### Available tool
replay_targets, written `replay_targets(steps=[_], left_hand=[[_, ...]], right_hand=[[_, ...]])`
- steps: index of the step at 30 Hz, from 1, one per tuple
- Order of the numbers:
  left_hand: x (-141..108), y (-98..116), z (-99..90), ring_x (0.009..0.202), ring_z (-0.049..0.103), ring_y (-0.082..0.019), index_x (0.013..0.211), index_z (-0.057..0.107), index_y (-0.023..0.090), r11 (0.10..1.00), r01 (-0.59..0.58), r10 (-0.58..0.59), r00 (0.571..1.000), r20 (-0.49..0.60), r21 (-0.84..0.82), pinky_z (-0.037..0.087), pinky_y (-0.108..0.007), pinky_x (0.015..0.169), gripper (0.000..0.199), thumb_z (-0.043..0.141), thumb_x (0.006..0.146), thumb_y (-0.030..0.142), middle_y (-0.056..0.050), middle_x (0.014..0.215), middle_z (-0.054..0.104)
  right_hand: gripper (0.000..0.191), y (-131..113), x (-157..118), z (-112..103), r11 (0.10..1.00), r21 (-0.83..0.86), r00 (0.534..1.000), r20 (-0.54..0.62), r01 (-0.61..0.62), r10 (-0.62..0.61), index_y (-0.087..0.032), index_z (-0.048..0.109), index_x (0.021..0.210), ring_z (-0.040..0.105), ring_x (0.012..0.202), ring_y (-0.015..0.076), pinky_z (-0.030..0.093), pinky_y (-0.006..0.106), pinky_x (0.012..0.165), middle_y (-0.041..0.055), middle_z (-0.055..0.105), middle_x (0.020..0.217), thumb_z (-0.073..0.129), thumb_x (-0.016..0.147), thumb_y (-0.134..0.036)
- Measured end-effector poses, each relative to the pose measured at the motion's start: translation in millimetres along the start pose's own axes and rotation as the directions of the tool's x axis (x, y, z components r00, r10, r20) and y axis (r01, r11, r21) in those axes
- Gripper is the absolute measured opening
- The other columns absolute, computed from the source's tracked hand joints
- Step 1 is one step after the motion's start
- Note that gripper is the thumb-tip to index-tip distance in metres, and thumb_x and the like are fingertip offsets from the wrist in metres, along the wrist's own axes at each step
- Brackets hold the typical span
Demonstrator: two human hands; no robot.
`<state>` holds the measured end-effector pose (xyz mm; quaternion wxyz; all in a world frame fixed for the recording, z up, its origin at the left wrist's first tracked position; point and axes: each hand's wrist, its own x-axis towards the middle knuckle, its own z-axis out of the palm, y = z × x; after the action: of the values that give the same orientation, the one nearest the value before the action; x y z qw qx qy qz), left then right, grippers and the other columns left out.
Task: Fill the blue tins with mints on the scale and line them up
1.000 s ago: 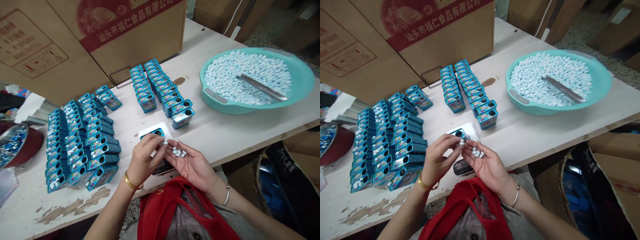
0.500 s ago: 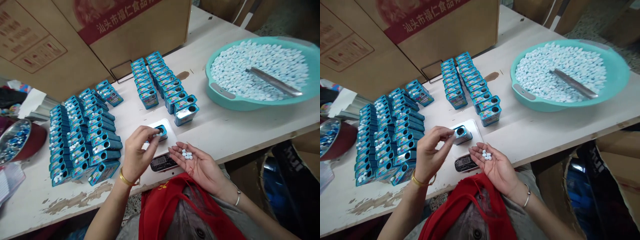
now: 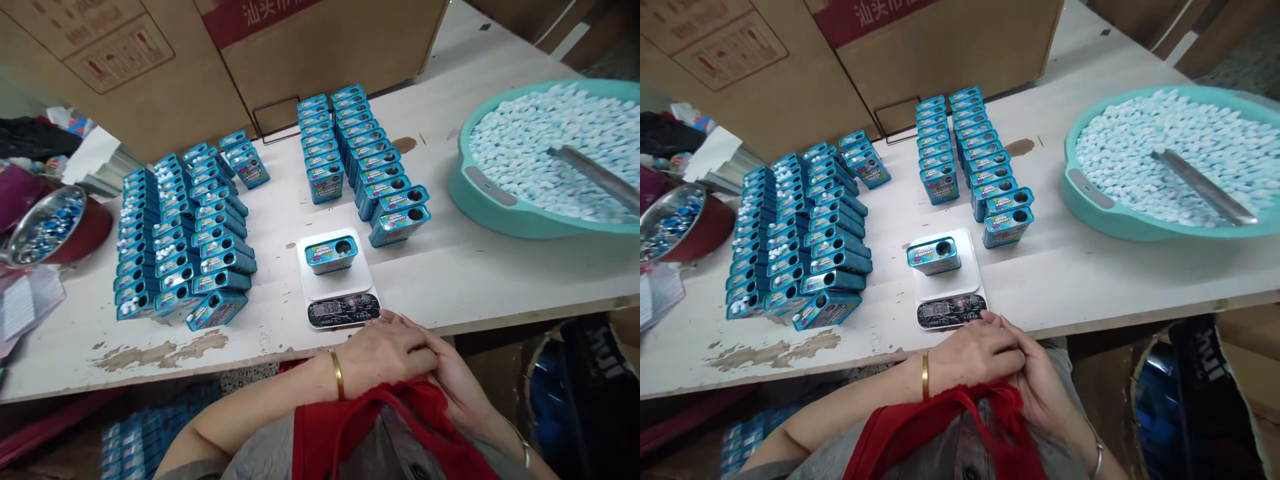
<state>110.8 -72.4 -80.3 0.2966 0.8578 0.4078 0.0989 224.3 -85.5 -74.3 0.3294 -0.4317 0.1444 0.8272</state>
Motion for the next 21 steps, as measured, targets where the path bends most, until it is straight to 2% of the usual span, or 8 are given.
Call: replay_targets(steps=[2, 4, 8, 10, 12, 14, 18, 21], left_hand=[[-2, -2, 3.9, 0.069, 0.058, -0.012, 0.076, 0.058, 0.02, 1.0, -0.019, 0.019, 1.0, 0.0, 0.005, 0.044, -0.026, 0.057, 0.02, 0.045, 0.09, 0.027, 0.0, 0.077, 0.065], [-5, -4, 3.9, 0.073, 0.058, -0.013, 0.076, 0.059, 0.019, 0.991, -0.124, 0.124, 0.992, -0.007, 0.044, 0.044, -0.026, 0.06, 0.019, 0.046, 0.089, 0.023, -0.001, 0.081, 0.064], [-12, -11, -22.6, 0.078, 0.057, -0.014, 0.086, 0.06, 0.017, 0.951, -0.295, 0.307, 0.937, -0.17, 0.091, 0.046, -0.026, 0.066, 0.017, 0.043, 0.09, 0.019, -0.004, 0.088, 0.064], [-13, -18, -47.3, 0.082, 0.057, -0.015, 0.099, 0.058, 0.015, 0.964, -0.25, 0.264, 0.894, -0.362, 0.086, 0.046, -0.027, 0.07, 0.018, 0.044, 0.09, 0.019, -0.007, 0.092, 0.063], [-12, -29, -72.3, 0.086, 0.057, -0.016, 0.105, 0.055, 0.016, 0.985, -0.142, 0.172, 0.814, -0.555, 0.097, 0.046, -0.029, 0.074, 0.019, 0.047, 0.088, 0.019, -0.008, 0.094, 0.063], [-9, -42, -91.9, 0.087, 0.057, -0.017, 0.103, 0.055, 0.019, 0.991, -0.013, 0.099, 0.749, -0.655, 0.135, 0.044, -0.032, 0.076, 0.018, 0.052, 0.086, 0.019, -0.007, 0.093, 0.063], [-8, -53, -105.6, 0.092, 0.056, -0.02, 0.106, 0.057, 0.02, 0.978, 0.12, 0.014, 0.775, -0.632, 0.169, 0.039, -0.036, 0.08, 0.024, 0.059, 0.084, 0.027, -0.007, 0.101, 0.064], [-14, -43, -96.9, 0.097, 0.055, -0.021, 0.106, 0.058, 0.021, 0.996, 0.029, 0.021, 0.853, -0.522, 0.088, 0.038, -0.037, 0.084, 0.028, 0.062, 0.081, 0.033, -0.008, 0.105, 0.062]], right_hand=[[0.022, 2, 2, 0, 0.999, -0.031, 1.0, 0.023, 0.01, -0.01, -0.018, 0.067, 0.098, 0.068, 0.089, 0.0163, 0.055, 0.027, 0.082, 0.0034, 0.073, 0.091, 0.057, 0.079, -0.019], [0.023, 3, 4, 0, 0.999, -0.05, 0.998, 0.058, 0.017, -0.014, -0.019, 0.067, 0.098, 0.068, 0.088, 0.0174, 0.056, 0.029, 0.079, 0.0031, 0.073, 0.09, 0.058, 0.078, -0.019], [0.012, 7, 6, 2, 0.995, 0.023, 0.987, 0.129, 0.098, -0.1, -0.02, 0.068, 0.083, 0.066, 0.073, 0.0136, 0.056, 0.024, 0.067, -0.0002, 0.07, 0.08, 0.061, 0.075, -0.015], [0.009, 8, 6, 6, 0.991, 0.057, 0.98, 0.149, 0.12, -0.128, -0.019, 0.067, 0.082, 0.063, 0.064, 0.0102, 0.054, 0.02, 0.061, -0.0017, 0.067, 0.073, 0.061, 0.077, -0.014], [0.011, 8, 5, 12, 0.992, 0.016, 0.979, 0.16, 0.127, -0.128, -0.018, 0.067, 0.089, 0.056, 0.055, 0.0074, 0.05, 0.017, 0.053, -0.0027, 0.062, 0.068, 0.062, 0.08, -0.019], [0.019, 6, 4, 20, 0.98, -0.076, 0.97, 0.177, 0.182, -0.167, -0.016, 0.066, 0.096, 0.047, 0.046, 0.0053, 0.044, 0.015, 0.046, -0.0042, 0.056, 0.061, 0.062, 0.081, -0.028], [0.026, 0, 3, 39, 0.923, -0.202, 0.927, 0.254, 0.329, -0.275, -0.016, 0.065, 0.093, 0.027, 0.039, 0.0038, 0.033, 0.016, 0.038, -0.0073, 0.044, 0.051, 0.062, 0.081, -0.039], [0.028, -1, 4, 49, 0.907, -0.232, 0.914, 0.292, 0.352, -0.281, -0.016, 0.064, 0.083, 0.024, 0.039, 0.0035, 0.027, 0.015, 0.037, -0.0076, 0.04, 0.049, 0.062, 0.079, -0.044]])
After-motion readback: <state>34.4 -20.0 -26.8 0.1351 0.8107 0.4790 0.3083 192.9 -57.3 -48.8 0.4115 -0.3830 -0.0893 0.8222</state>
